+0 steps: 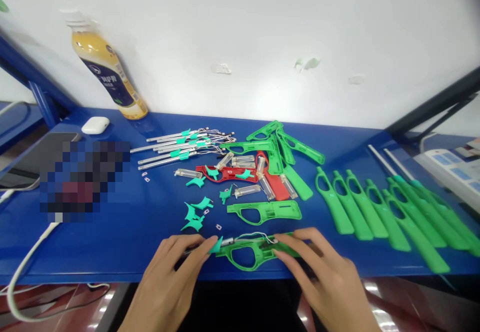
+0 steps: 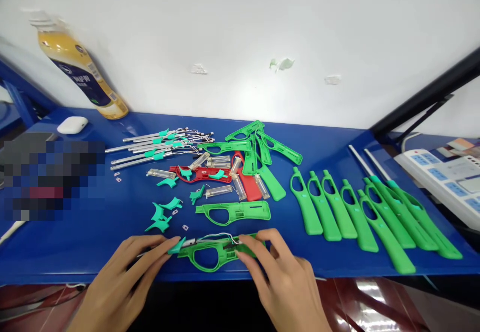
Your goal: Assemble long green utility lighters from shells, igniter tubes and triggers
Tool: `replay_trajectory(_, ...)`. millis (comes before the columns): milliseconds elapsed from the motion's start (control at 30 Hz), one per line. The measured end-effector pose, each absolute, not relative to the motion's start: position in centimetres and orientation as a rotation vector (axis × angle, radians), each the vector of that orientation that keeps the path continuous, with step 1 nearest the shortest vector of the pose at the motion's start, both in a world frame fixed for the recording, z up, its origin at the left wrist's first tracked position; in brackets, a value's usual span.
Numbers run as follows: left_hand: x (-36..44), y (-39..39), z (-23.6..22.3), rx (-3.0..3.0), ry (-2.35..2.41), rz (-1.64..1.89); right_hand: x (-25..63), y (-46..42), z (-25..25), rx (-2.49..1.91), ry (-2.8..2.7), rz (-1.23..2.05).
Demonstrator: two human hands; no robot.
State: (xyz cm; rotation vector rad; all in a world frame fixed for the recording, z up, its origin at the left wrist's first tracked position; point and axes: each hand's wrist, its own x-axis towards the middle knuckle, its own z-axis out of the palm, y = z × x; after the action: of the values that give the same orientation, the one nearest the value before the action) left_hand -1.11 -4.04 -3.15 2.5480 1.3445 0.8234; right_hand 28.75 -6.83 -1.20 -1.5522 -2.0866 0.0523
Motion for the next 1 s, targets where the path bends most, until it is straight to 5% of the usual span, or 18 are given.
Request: replay_trajectory(1000,-2.1,-5.4,-3.2,2.478,1.359,0.753,28.5,-6.4,-2.0,-1.584,-2.057,0.321)
